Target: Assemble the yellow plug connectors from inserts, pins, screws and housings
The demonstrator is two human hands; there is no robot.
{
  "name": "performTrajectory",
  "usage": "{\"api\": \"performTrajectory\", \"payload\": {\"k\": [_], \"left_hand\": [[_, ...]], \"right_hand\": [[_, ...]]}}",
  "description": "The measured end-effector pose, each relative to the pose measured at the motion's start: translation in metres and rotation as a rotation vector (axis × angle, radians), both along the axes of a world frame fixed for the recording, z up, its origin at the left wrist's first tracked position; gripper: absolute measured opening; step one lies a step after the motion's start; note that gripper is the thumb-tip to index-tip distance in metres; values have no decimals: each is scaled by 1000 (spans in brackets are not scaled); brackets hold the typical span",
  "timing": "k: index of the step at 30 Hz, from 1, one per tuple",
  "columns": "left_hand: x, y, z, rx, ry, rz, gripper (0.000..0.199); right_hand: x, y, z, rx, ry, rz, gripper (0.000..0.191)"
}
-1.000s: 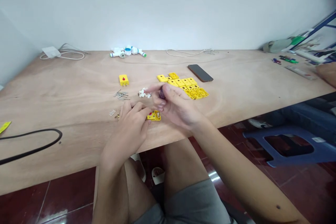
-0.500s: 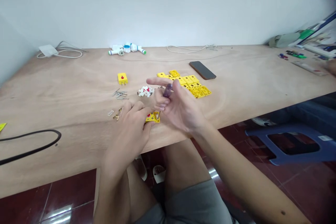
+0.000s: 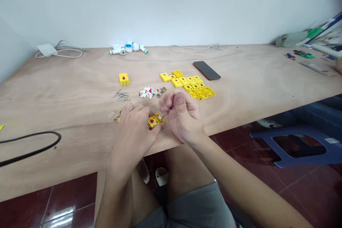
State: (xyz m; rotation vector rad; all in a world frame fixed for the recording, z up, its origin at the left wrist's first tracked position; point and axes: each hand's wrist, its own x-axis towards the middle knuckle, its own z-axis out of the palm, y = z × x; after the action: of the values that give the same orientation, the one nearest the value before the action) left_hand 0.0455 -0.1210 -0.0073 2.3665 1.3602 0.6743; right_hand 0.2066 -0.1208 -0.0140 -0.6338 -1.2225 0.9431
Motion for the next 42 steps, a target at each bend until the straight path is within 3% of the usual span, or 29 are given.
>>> {"api": "performTrajectory", "payload": {"k": [6,9,11,13,15,16,19,22,25,30,35,42], "left_hand": [[-4,2,3,-10,9,40,5],[-6,3,3,-36,-2,43,10],[-7,3,3,-23,-9,47,18],[-11,1,6,29,-31,69,33],[-17,0,11,106,-72,115,29],[-22,0,13,152,-98,147,16],[-36,1,16,284,-196,271,48],[-44,5,12,272,-282,427,53],[-42,7,4,262,-349,503,53],[-28,7,-9,332,-320,468,47],[-26,8,-20,401,-482,531,32],[-29,12,-34,343,-548,477,47]], "right_hand": [[39,-1,6,118,-73,-326,30],[69,-13,5,148,-254,-458,19],[87,-23,-1,157,-476,-426,12],[99,-32,-8,159,-612,-349,21],[106,-37,-14,166,-684,-293,30],[107,-38,-16,168,-712,-273,32],[101,-38,-20,166,-801,-231,31],[92,-37,-21,98,-861,-194,27],[87,-34,-23,-11,-908,-168,24],[86,-27,-28,-77,-914,-174,17],[82,-24,-32,-70,-957,-253,14],[78,-22,-32,-40,-984,-314,11]]}}
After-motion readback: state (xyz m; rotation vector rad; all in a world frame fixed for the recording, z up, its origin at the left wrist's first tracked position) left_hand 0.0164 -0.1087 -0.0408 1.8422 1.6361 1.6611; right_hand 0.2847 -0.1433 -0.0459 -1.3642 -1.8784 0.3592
